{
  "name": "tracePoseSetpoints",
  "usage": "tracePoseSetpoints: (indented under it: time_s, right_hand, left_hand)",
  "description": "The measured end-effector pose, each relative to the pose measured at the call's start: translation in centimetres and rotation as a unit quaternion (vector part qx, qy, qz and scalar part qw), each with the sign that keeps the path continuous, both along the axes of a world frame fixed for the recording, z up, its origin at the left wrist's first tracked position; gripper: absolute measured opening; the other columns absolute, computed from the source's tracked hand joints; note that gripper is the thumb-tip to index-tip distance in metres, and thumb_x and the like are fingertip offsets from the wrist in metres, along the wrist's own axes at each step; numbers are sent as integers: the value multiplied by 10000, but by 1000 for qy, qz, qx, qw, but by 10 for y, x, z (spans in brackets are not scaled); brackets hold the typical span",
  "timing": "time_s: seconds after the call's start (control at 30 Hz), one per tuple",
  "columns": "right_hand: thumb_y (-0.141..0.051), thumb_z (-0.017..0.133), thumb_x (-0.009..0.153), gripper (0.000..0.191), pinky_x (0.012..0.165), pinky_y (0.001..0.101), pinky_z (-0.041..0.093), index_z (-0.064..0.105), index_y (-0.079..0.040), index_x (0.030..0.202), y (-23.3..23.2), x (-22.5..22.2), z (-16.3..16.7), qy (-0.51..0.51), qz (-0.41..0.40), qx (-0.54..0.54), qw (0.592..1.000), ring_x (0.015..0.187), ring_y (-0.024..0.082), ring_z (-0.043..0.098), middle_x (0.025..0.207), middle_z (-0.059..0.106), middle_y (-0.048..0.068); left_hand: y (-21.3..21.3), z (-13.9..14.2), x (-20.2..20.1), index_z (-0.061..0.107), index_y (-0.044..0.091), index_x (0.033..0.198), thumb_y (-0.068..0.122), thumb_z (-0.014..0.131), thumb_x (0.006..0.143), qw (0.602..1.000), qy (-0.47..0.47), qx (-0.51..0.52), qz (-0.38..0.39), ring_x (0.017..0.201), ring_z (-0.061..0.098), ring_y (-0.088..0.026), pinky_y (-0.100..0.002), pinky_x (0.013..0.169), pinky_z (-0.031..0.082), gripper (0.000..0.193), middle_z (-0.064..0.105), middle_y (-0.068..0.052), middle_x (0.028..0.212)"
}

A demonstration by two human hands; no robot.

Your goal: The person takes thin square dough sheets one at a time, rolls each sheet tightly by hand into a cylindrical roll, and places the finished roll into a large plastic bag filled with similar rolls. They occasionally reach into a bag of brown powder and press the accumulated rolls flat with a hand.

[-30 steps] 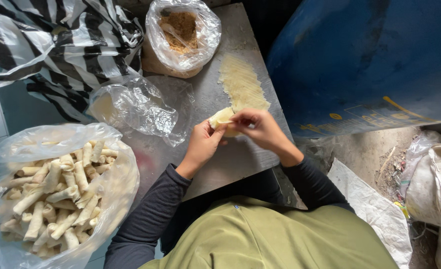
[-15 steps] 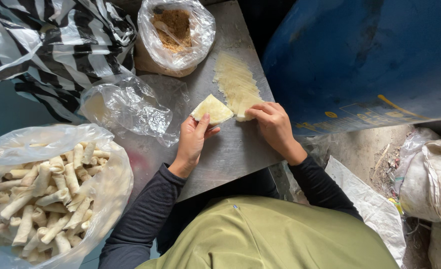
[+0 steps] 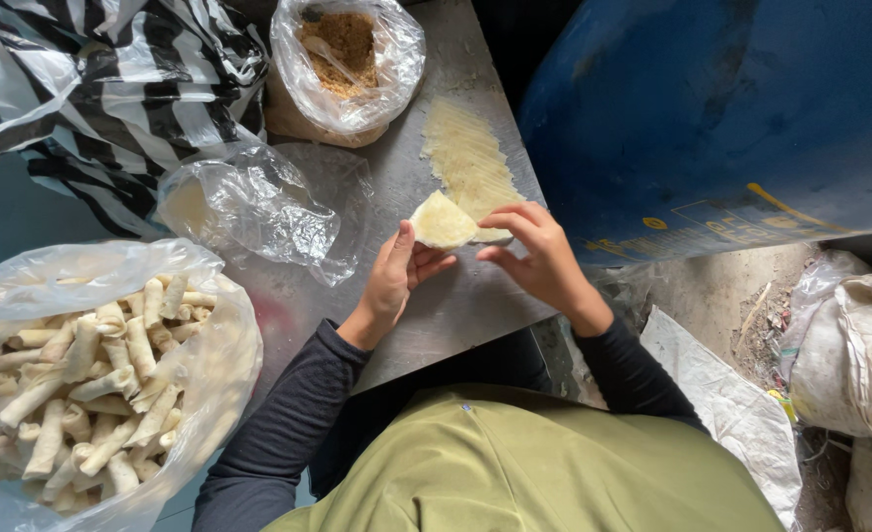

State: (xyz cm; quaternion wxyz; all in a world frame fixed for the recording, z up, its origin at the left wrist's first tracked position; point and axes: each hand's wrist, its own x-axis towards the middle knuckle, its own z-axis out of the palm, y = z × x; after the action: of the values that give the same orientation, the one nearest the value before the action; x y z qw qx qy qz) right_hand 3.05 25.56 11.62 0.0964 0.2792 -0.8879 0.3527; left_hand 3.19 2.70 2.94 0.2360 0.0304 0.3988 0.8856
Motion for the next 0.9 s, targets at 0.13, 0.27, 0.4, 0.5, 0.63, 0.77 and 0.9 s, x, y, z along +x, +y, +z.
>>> tracePoseSetpoints:
  time_s: [0.13, 0.27, 0.4, 0.5, 0.63, 0.77, 0.9]
  right_hand:
    - [-80, 803, 854, 254, 822, 300, 562, 718, -76, 1093, -26, 3, -7, -78, -2, -55, 995, 967, 210, 699, 1083, 683, 77]
    - [-46, 767, 925, 115, 758, 255, 543, 768, -57, 1039, -27, -8, -14, -184, -4, -102, 978, 852, 132, 694, 993, 739, 57]
    - [-45, 700, 965, 129, 781, 239, 529, 767, -4, 1067, -14, -17, -17, -359, 35, -226, 905, 907, 72, 661, 994, 713, 23]
    - [-55, 689, 962, 149, 818, 229, 553, 749, 18, 1078, -11, -17, -23, -401, 44, -273, 874, 928, 62, 681, 993, 725, 6]
    - [-60, 681, 1006, 127, 757, 237, 533, 722, 20, 1097, -15, -12, -33, -374, -4, -269, 888, 851, 64, 642, 934, 708, 17]
    - [-66, 616, 1049, 110, 760, 259, 574, 688, 6, 1092, -4, -23, -32, -333, -70, -396, 853, 836, 81, 680, 932, 727, 25]
    - [-6, 610, 1026, 108, 844, 288, 583, 662, -6, 1121, 12, -32, -22, -70, -114, -291, 947, 928, 143, 697, 1037, 718, 61]
  left_hand:
    - [3, -3, 3, 512, -30, 1422, 524, 356, 1082, 999, 34, 2, -43, 1256, 648, -209, -352, 1092, 531, 668, 639, -154, 1365]
    - [5, -4, 2, 537, -9, 1400, 388, 540, 1053, 996, 52, -54, -38, 1212, 637, -152, -320, 1033, 546, 527, 637, -106, 1334]
    - [8, -4, 3, 599, 5, 1345, 217, 708, 990, 988, 74, -138, -14, 1087, 678, -115, -284, 904, 570, 428, 707, -66, 1204]
    - [8, -4, 5, 618, 15, 1322, 200, 724, 981, 984, 97, -148, -10, 1041, 679, -88, -264, 860, 568, 403, 726, -35, 1167]
    - [8, -4, 4, 643, 18, 1301, 183, 679, 996, 982, 80, -173, 13, 988, 684, -78, -260, 777, 586, 348, 726, -33, 1136]
    - [6, -6, 0, 653, 15, 1283, 178, 629, 1019, 988, 31, -146, 43, 964, 692, -84, -264, 767, 599, 311, 733, -38, 1137]
    - [3, -6, -2, 637, 20, 1273, 182, 603, 1044, 991, -3, -101, 90, 995, 682, -92, -268, 816, 601, 283, 714, -39, 1154]
